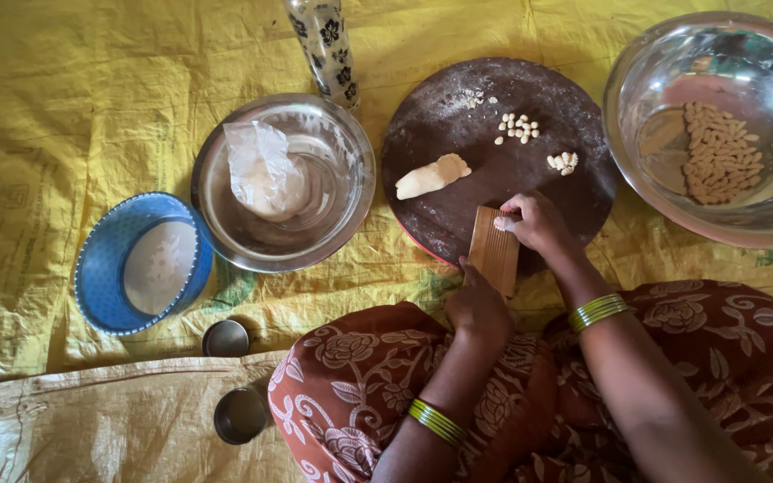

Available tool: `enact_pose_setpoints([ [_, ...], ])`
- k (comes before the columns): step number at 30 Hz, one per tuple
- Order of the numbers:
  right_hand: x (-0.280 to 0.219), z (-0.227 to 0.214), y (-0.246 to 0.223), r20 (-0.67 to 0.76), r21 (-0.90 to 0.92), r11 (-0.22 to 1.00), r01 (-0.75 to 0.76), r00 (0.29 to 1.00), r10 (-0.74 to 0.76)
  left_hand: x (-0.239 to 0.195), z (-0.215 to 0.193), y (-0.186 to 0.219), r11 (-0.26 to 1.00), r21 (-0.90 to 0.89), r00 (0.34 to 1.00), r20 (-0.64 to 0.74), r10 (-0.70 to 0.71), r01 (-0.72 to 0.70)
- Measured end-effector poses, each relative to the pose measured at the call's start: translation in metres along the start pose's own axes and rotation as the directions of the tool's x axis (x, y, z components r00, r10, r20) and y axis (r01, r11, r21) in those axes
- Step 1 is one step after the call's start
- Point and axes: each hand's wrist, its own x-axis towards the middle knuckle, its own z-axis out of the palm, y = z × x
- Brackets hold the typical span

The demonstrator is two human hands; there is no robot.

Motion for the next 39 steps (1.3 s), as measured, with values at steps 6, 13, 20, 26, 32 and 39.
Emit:
enact_pose_setpoints([
  [6,-0.005,0.003,-0.012,-0.143,-0.024,0.998,0.062,0.988,-0.065,0.0,-0.002,0.0,0.999,-0.035,0.999,-0.038,-0.006,0.005],
  [13,-0.003,0.016,-0.005,-0.295,-0.08,0.992,0.093,0.949,-0.113,-0.005,-0.009,0.001,1.0,-0.011,1.0,0.025,-0.002,0.002],
  [20,-0.003,0.019,0.004,-0.431,-0.086,0.992,0.091,0.894,-0.12,-0.008,-0.012,0.001,0.998,0.064,1.0,0.015,0.022,-0.023],
  [26,-0.022,0.002,0.008,-0.334,0.387,0.906,0.172,0.942,-0.036,-0.003,-0.003,0.001,0.999,0.014,0.999,-0.03,0.033,-0.032],
  [32,-0.023,-0.002,0.024,-0.178,0.843,0.538,-0.008,0.94,0.292,0.001,0.003,0.003,0.998,0.036,0.995,-0.085,0.049,-0.046],
  [39,-0.02,0.001,0.04,-0.097,0.966,0.259,0.002,0.93,0.354,-0.003,-0.004,0.004,0.999,0.036,0.998,-0.041,0.042,-0.041],
])
